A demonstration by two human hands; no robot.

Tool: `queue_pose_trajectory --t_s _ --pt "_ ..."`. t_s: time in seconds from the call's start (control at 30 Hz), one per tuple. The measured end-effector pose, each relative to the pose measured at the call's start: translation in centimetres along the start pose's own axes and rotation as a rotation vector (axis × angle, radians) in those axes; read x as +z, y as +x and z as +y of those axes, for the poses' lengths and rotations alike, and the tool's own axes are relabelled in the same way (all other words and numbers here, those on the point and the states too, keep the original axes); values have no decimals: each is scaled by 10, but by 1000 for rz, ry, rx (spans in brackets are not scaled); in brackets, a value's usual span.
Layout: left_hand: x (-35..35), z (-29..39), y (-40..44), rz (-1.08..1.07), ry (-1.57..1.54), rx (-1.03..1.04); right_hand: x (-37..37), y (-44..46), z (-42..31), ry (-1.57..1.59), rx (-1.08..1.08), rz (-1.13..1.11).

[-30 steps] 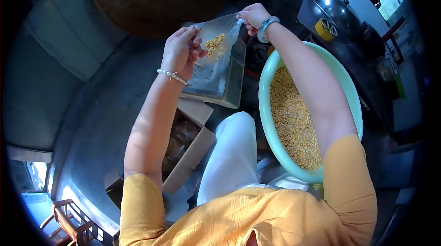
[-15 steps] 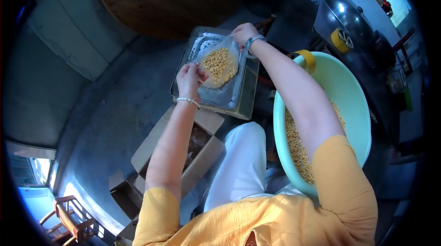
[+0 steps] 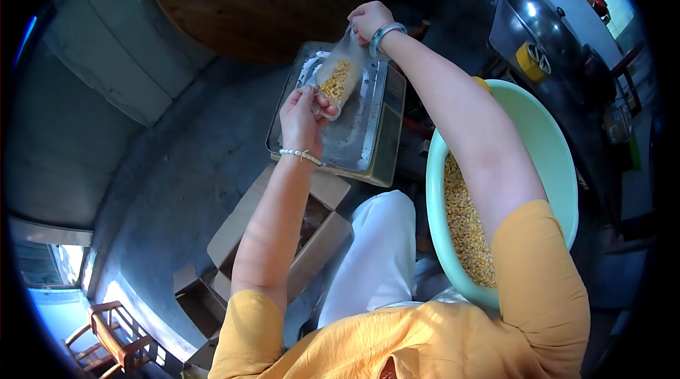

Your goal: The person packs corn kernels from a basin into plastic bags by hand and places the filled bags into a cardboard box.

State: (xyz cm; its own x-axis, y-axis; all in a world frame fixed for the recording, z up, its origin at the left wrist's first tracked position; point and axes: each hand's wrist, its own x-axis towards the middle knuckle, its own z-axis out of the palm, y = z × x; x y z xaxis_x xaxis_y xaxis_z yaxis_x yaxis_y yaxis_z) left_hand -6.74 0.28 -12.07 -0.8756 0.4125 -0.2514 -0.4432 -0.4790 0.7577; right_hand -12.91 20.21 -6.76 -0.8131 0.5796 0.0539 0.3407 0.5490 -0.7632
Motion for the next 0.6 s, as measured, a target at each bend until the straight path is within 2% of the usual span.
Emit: queue_pose_trajectory --t_s 0.1,0.17,0.23,0.3,0.37,0.47,0.53,0.6 --pt "-8 -22 8 103 0 -105 13 -5 17 -204 -74 58" --pt "-14 -27 11 150 55 -81 20 -16 28 -176 -206 122" --pt "-21 -26 16 174 123 -43 19 -38 25 -183 -394 16" --pt "-25 -27 17 157 180 -17 31 -52 28 -333 -564 -269" --pt "-28 -29 21 153 247 10 39 -83 10 -771 -646 -555" --pt "-27 -26 16 136 332 22 48 -74 40 -813 -393 -498" --pt "-27 -25 13 128 321 9 18 -67 43 -774 -133 -429" --pt "-27 -25 12 119 347 19 8 -63 58 -777 -152 -295"
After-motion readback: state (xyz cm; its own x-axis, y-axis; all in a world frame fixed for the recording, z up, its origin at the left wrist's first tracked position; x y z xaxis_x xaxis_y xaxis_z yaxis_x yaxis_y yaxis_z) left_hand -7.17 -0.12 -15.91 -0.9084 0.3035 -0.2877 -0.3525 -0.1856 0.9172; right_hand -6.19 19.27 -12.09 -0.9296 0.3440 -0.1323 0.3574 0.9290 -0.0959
